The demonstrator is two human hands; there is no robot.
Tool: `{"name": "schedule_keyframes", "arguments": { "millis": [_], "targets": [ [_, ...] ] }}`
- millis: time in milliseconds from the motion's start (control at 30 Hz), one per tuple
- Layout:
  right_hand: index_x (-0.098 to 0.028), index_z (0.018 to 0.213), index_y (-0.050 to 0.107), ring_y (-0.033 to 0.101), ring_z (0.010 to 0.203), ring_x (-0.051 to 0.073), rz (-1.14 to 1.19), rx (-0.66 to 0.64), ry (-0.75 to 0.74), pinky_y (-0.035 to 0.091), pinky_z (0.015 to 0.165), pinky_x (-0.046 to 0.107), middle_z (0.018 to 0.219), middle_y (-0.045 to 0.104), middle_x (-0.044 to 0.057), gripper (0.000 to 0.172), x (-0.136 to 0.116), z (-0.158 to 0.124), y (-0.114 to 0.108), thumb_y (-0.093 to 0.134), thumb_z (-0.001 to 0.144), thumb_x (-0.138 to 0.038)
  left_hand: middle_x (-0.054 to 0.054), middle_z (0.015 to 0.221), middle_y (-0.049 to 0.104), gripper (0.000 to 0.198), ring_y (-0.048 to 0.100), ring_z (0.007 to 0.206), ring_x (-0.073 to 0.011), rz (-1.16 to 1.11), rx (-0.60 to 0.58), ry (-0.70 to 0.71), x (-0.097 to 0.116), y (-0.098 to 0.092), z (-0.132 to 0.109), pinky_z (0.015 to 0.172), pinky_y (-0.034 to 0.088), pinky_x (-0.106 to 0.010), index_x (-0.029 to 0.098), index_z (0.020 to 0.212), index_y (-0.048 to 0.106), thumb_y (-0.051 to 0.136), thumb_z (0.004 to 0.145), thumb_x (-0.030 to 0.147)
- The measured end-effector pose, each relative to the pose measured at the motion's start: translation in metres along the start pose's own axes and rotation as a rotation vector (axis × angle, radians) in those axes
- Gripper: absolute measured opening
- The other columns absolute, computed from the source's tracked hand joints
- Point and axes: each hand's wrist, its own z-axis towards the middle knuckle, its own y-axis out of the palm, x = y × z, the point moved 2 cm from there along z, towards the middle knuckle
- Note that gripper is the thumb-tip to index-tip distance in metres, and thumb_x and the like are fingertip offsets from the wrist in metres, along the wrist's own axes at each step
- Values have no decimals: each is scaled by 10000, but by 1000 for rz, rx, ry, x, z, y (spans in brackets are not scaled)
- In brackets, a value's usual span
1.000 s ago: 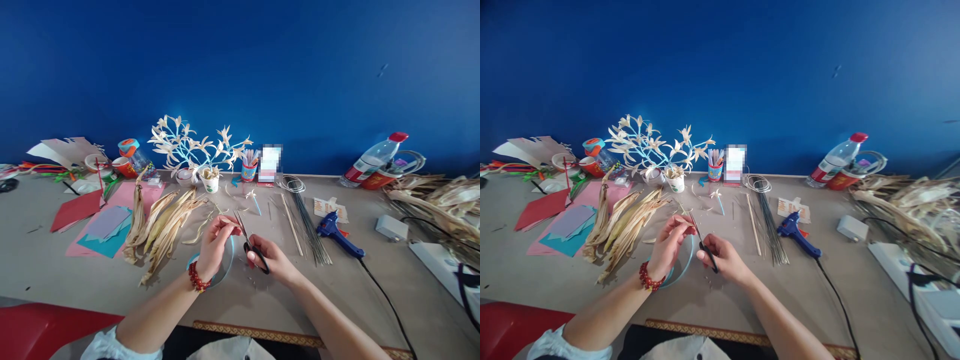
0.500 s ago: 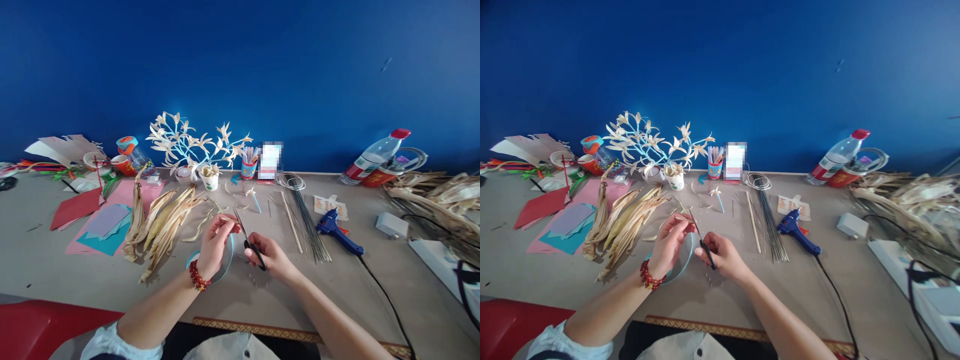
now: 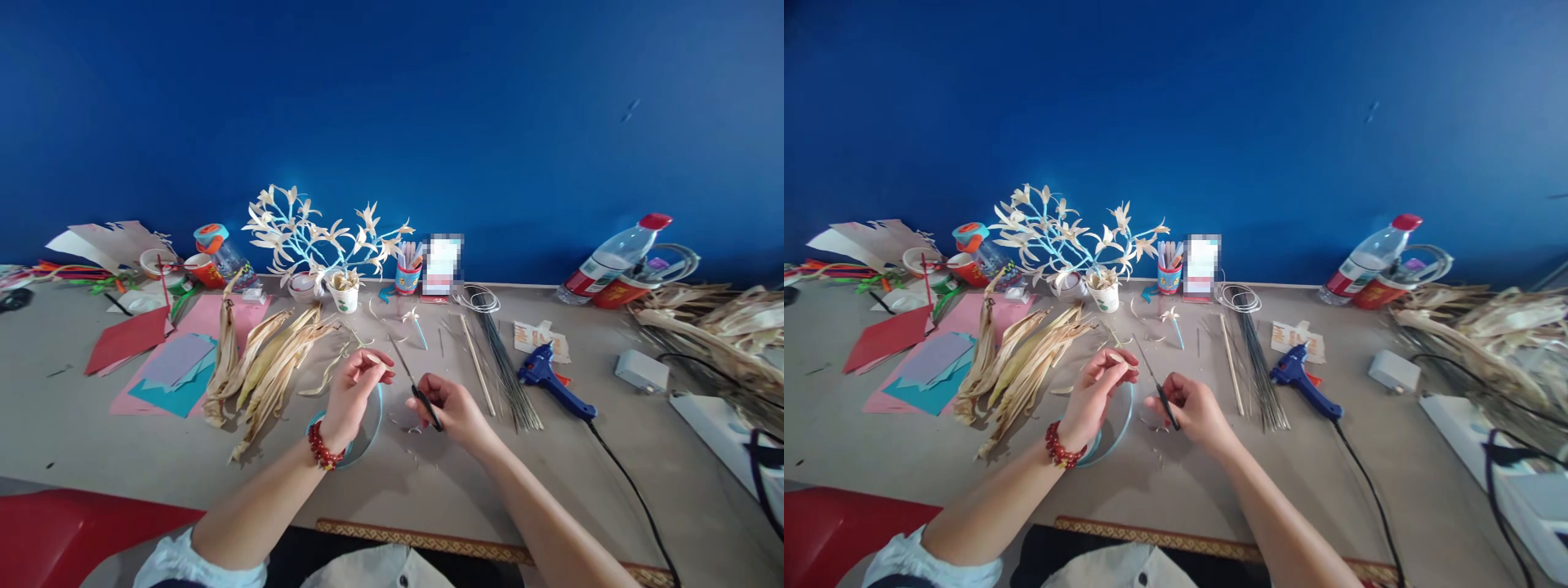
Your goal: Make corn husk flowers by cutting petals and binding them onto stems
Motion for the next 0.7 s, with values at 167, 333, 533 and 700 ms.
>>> {"name": "schedule_keyframes", "arguments": {
  "millis": [167,333,533,700],
  "targets": [
    [-214,675,558,486,549,124,-786,214,-13,220,495,242,726,607,-11,364,-10,-3,-20,690,774,-539,-11,899,638,120,619,689,-110,30,-67,20,-1,0,0,723,503,-282,172,782,577,635,865,236],
    [-221,764,590,544,593,148,-984,101,80,189,492,254,734,633,-9,296,-1,-1,-23,761,717,-457,-12,873,647,139,607,657,-115,61,-124,1,-2,1,-3,699,484,-281,176,763,557,627,860,247],
    [-227,848,570,547,620,137,-692,32,-71,312,548,231,730,639,-34,237,-16,-5,-28,733,761,-375,9,756,597,141,565,680,-118,137,-152,-59,-3,3,-4,711,448,-259,174,740,592,618,860,244],
    [-216,932,579,530,646,144,-447,111,-397,387,630,255,745,613,2,172,-28,-15,-10,546,940,-385,16,746,573,109,544,689,-116,152,-197,-147,-10,8,-7,700,448,-243,173,773,610,631,854,243]
  ]
}}
